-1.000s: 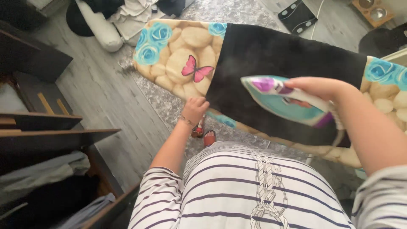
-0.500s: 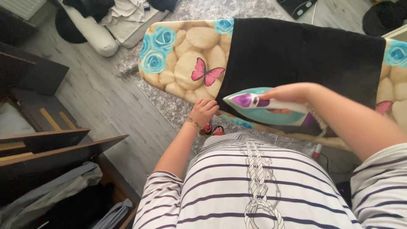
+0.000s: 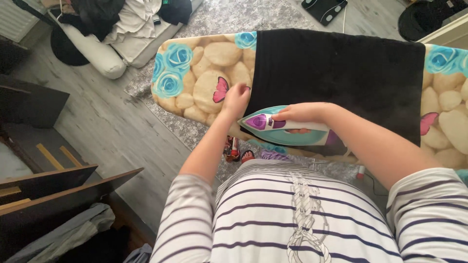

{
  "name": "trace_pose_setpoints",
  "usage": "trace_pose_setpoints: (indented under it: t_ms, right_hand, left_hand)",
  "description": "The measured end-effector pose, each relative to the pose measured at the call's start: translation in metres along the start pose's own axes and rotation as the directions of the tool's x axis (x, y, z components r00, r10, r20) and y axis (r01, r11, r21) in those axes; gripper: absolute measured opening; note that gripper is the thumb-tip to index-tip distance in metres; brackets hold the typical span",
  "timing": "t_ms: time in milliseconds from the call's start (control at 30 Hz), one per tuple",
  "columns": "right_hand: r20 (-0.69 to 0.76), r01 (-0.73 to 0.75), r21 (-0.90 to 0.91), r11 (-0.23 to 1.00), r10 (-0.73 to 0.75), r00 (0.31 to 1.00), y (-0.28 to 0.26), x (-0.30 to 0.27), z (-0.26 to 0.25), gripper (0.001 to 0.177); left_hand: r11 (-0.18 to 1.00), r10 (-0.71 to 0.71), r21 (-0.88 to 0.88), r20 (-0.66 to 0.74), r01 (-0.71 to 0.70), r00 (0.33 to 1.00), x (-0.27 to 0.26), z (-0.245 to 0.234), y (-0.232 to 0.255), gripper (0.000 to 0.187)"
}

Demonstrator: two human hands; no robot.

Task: Ironing a black t-shirt on an ironing board and folding it.

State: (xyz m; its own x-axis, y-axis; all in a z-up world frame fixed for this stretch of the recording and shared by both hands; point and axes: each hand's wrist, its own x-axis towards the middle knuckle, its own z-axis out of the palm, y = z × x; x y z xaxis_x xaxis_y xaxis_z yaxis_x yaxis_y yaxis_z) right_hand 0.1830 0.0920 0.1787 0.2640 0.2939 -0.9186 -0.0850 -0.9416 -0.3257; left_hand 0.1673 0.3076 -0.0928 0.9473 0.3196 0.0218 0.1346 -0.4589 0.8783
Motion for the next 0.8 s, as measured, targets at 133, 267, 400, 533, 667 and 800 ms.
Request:
trace_pose_setpoints:
  t_ms: [133, 267, 400, 533, 667, 800]
  right_hand:
    - [0.029, 0.056, 0.166, 0.984, -0.062, 0.998, 0.022, 0.008, -0.007, 0.047]
    - [-0.063, 0.114, 0.278, 0.954, -0.1, 0.993, 0.047, -0.005, -0.022, 0.046]
    - [-0.136, 0.124, 0.563, 0.817, -0.056, 0.989, 0.08, 0.021, -0.049, 0.048]
    - [-0.104, 0.143, 0.708, 0.692, -0.098, 0.99, 0.067, 0.037, -0.075, 0.046]
    - [-0.013, 0.088, 0.659, 0.746, -0.106, 0.994, 0.039, 0.057, -0.097, 0.052]
    - [-0.099, 0.253, 0.555, 0.792, -0.239, 0.966, 0.014, 0.064, -0.098, 0.054]
  left_hand:
    - [0.97, -0.115, 0.221, 0.037, 0.104, 0.993, 0.07, 0.041, 0.019, 0.04]
    - [0.911, -0.212, 0.367, 0.026, 0.187, 0.977, 0.085, 0.051, 0.019, 0.04]
    - [0.938, -0.247, 0.255, 0.014, 0.235, 0.969, 0.097, 0.048, -0.004, 0.034]
    - [0.952, -0.297, 0.064, -0.023, 0.298, 0.955, 0.092, 0.053, -0.037, 0.035]
    - [0.945, -0.316, 0.036, -0.151, 0.325, 0.937, 0.079, 0.064, -0.046, 0.036]
    - [0.942, -0.328, 0.005, -0.176, 0.335, 0.928, 0.023, 0.046, -0.011, 0.039]
